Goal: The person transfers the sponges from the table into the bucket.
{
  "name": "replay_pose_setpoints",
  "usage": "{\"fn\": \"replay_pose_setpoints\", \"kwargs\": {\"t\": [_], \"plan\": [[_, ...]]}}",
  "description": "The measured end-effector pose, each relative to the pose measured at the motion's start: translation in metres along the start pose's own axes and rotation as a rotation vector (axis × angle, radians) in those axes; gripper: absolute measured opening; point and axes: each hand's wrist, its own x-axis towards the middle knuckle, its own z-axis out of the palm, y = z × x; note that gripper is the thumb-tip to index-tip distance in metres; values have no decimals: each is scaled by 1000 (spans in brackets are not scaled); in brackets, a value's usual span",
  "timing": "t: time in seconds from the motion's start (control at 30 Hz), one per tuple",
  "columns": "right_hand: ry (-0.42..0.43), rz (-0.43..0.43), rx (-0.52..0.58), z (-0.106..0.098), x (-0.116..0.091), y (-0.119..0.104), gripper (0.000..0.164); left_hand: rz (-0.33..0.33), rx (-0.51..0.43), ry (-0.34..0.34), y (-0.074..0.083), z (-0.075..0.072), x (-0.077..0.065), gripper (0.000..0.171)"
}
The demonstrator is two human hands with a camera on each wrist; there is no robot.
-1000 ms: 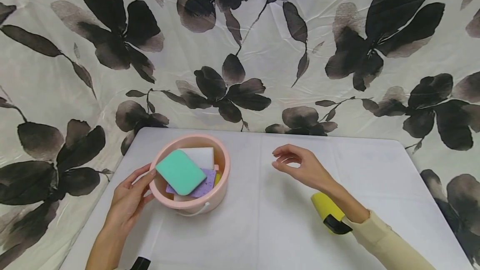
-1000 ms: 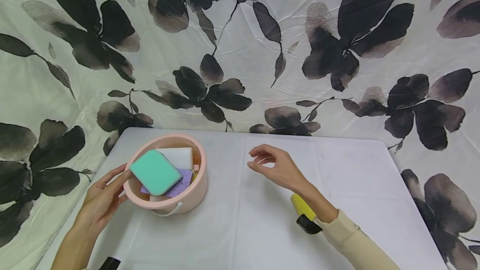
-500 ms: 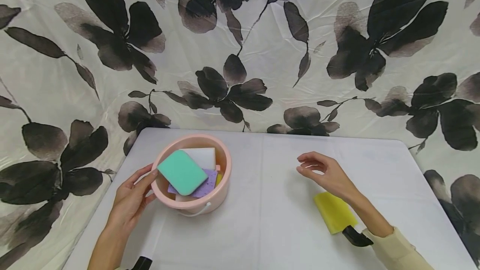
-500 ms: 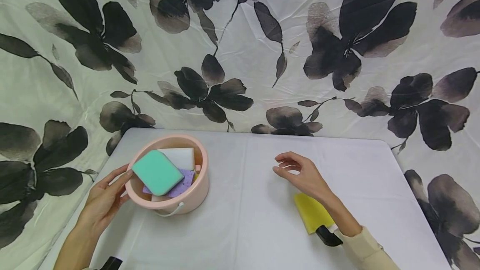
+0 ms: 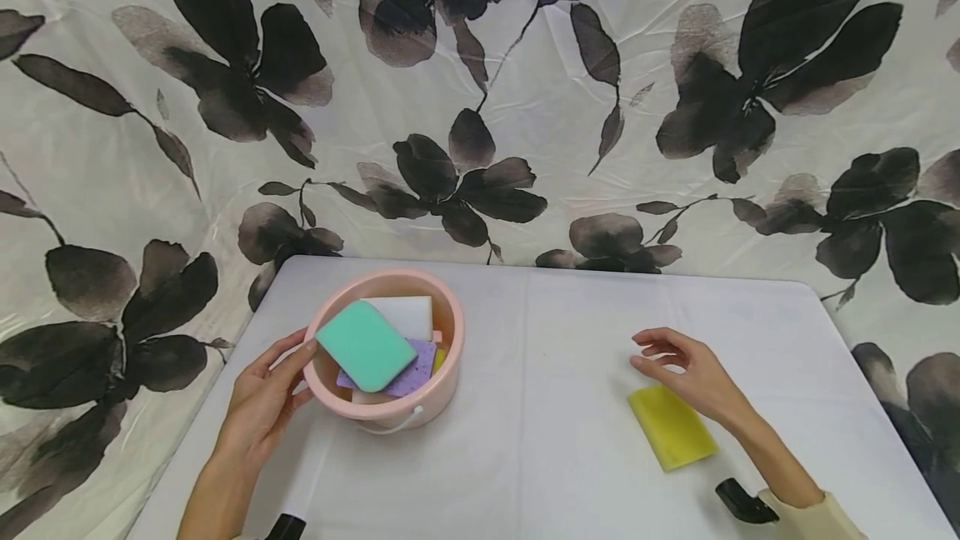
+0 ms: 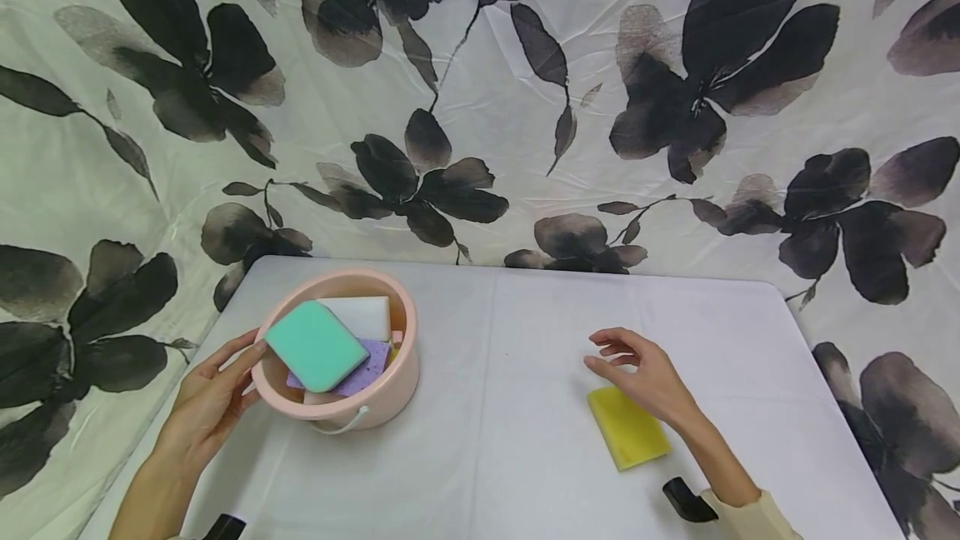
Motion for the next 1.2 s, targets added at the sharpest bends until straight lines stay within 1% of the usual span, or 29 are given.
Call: {"fn": "replay_pose_setpoints", "kwargs": {"t": [0.2,0.33,0.43,0.53,0.63,0.73,0.97,1.07,1.2], "plan": [[19,24,-31,-4,-14,14,40,4,6,4,0,1,0,65],[25,66,-71,-6,-21,26,43,-1,5,8,0,2,0,66],[25,94,-90,-7,-26,32,47,-5,7,7,0,2,0,67],[28,101,-99,-7,-30,36,48,-11,9,11,1,2,0,67],[19,113,-103,-6,-32,41,49,-9,12,11,1,2,0,68],[-13,141,-93,-5,-33,44,51,-2,14,10,0,2,0,67],[-87,194,-123,-6,-32,45,47,-2,13,8,0,1,0,67],[-114,210,-133,-8,-30,41,44,-6,9,11,0,1,0,68],[-126,211,-160,-13,-27,34,41,-8,6,16,0,1,1,68]]}}
